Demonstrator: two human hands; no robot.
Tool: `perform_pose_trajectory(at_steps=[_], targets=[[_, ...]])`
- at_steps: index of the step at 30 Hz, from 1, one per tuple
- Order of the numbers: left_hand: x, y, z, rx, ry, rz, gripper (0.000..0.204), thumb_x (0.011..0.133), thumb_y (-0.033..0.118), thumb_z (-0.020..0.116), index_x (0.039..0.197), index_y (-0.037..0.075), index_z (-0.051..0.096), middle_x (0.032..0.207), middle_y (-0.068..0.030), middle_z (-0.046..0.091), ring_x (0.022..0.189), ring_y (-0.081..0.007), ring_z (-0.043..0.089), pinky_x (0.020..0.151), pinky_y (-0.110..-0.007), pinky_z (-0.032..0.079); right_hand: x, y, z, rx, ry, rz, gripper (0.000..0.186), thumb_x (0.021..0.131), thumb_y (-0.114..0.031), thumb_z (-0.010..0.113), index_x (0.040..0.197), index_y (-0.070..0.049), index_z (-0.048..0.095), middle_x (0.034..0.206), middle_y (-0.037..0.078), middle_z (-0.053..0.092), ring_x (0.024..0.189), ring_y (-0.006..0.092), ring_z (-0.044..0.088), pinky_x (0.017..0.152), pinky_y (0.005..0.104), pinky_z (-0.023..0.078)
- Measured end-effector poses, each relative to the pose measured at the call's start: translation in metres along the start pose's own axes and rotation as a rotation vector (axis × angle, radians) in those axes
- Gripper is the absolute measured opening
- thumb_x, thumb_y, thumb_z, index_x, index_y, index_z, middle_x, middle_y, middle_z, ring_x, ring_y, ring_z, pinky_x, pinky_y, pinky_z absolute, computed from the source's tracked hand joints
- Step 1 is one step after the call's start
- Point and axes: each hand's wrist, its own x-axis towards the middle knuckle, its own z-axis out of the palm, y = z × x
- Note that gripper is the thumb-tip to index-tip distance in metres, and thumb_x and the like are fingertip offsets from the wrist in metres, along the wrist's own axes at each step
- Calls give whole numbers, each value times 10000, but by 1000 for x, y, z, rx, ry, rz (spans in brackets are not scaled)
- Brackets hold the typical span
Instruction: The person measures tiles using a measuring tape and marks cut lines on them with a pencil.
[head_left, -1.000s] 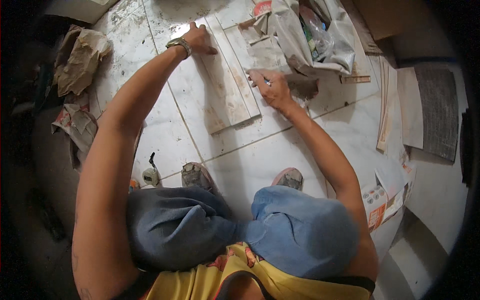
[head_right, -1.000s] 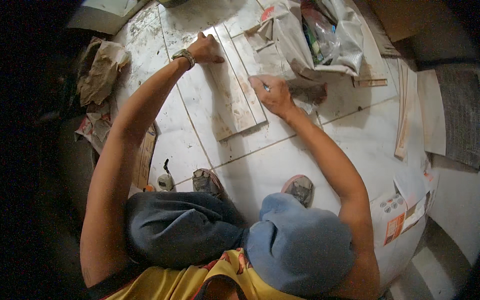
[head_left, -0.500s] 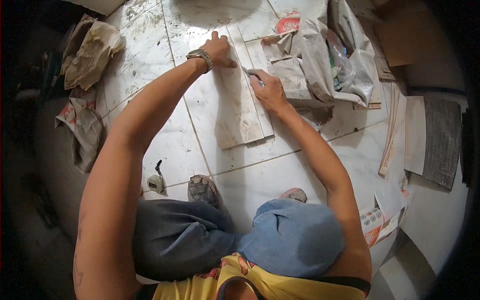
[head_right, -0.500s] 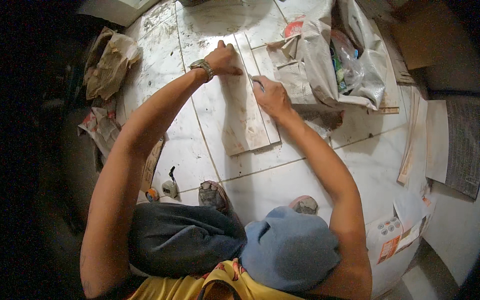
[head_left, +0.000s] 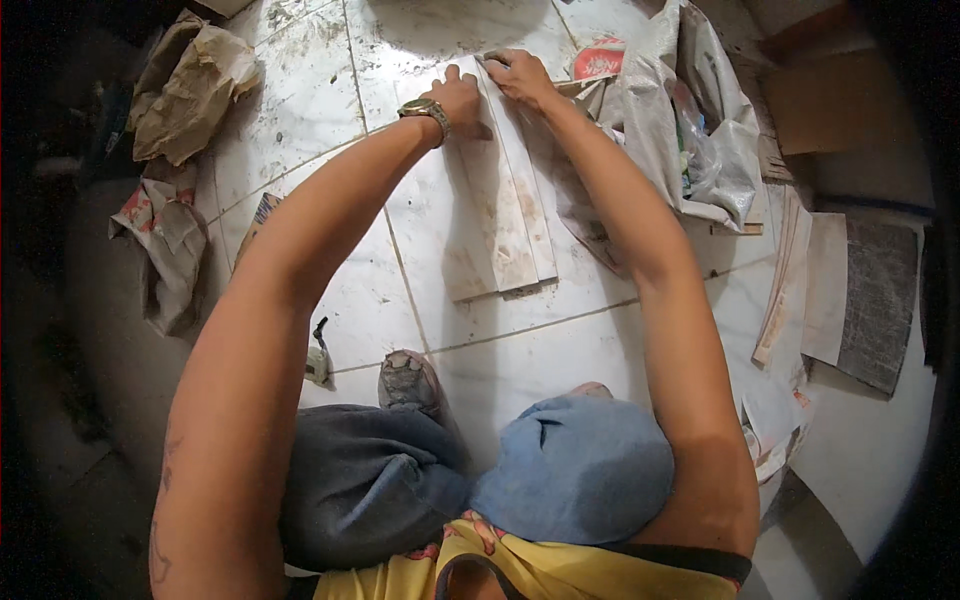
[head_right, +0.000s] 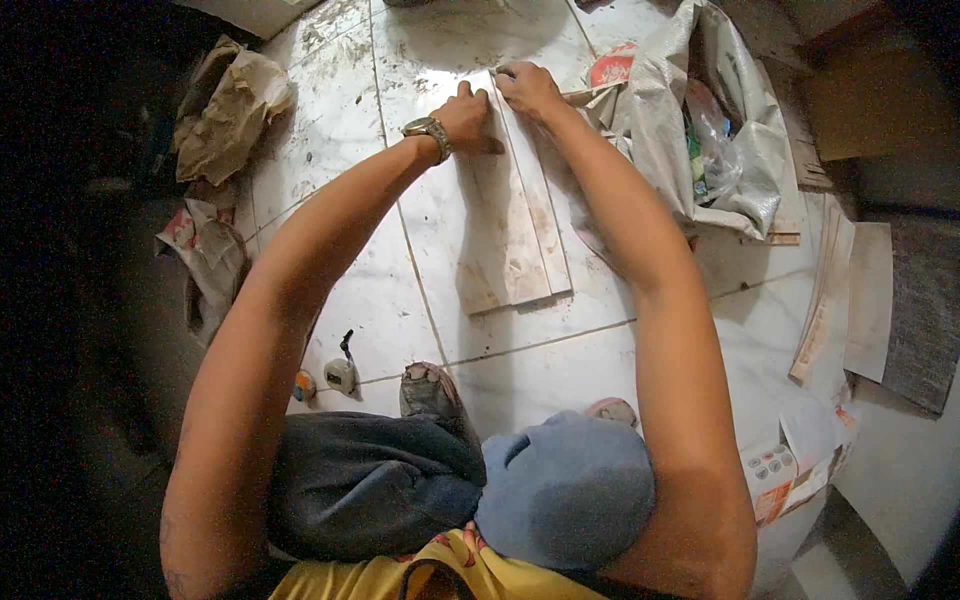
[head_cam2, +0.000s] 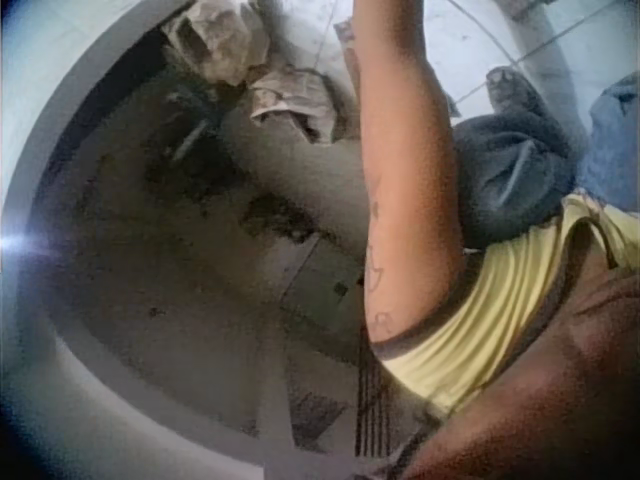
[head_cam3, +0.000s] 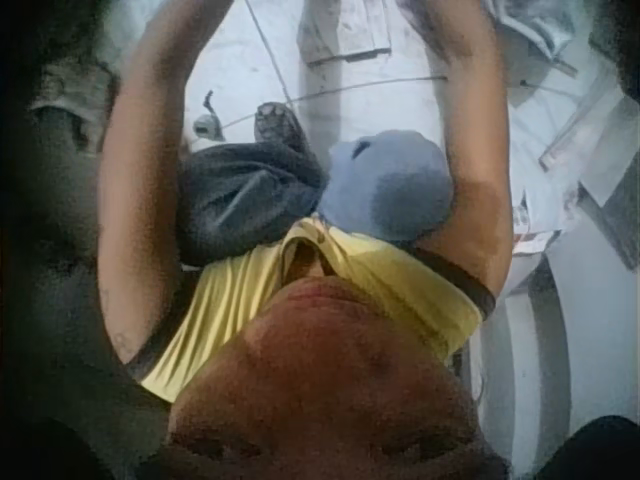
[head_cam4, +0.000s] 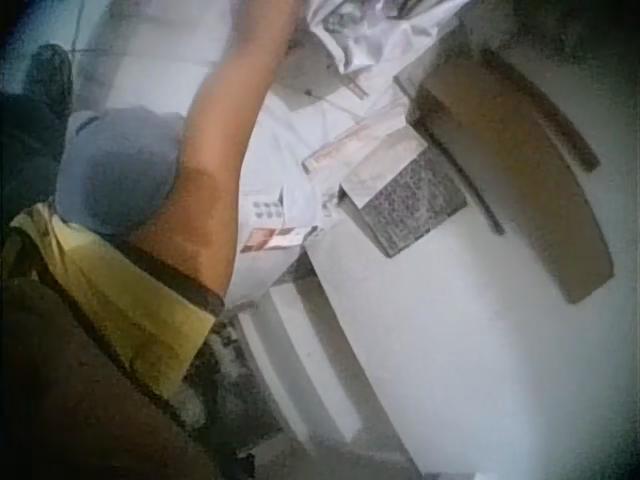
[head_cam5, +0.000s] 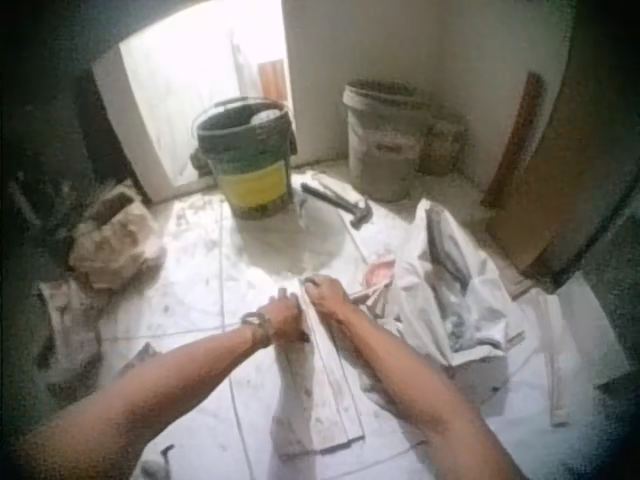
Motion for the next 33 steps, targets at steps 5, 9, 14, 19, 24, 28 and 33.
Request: perform_pose_trajectory(at_steps=[5, 9, 14, 19, 24, 28, 33], targets=[[5, -3, 8, 57, -25, 2, 942, 662, 516, 857, 1297, -50, 455, 1339, -317, 423, 1132, -452, 597, 947, -484, 538, -33, -8, -18, -73, -151, -41, 398, 852, -333, 525, 1100, -92, 722, 1045, 228, 694, 977, 409, 668, 889, 438, 527], [13, -10, 19, 127, -21, 37, 937, 691, 546, 821, 1322, -41, 453, 1349, -287, 437, 1110, -448, 608, 933, -481, 542, -133, -20, -47, -262, -295, -146, 331, 878, -298, 538, 1052, -71, 706, 931, 232, 693, 876, 420, 668, 836, 495, 525], [10, -12, 19, 107, 15, 81, 909, 695, 554, 812, 1314, -21, 475, 1315, -265, 462, 1101, -453, 610, 920, -486, 542, -291, -62, -95, -382, -729, -122, 213, 838, -240, 583, 830, -48, 676, 788, 222, 664, 765, 431, 644, 725, 514, 521], [2, 0, 7, 137, -17, 34, 916, 693, 555, 821, 1321, -15, 473, 1321, -262, 451, 1085, -439, 623, 914, -494, 545, -316, -82, -124, -295, -872, -17, 239, 843, -232, 592, 797, -19, 691, 787, 222, 674, 745, 409, 663, 716, 485, 528], [-2, 5, 0, 127, -50, -17, 901, 705, 551, 813, 1319, -13, 470, 1343, -271, 425, 1135, -422, 605, 935, -486, 536, -244, -63, -105, 177, -210, 241, 287, 875, -284, 637, 918, -15, 727, 858, 225, 694, 784, 352, 692, 730, 414, 535], [-2, 2, 1, 111, -48, 9, 887, 707, 542, 811, 1316, -9, 475, 1339, -266, 435, 1138, -415, 604, 938, -498, 527, -219, -51, -70, 133, 17, 35, 257, 867, -229, 645, 974, -12, 732, 915, 210, 709, 842, 322, 707, 775, 384, 539], [-1, 0, 5, 66, -18, -36, 835, 695, 504, 835, 1296, 26, 506, 1304, -238, 466, 1135, -411, 601, 908, -513, 533, -211, -34, -47, 81, -20, 19, 247, 858, -176, 639, 1036, -32, 734, 968, 191, 716, 904, 332, 706, 822, 377, 539]])
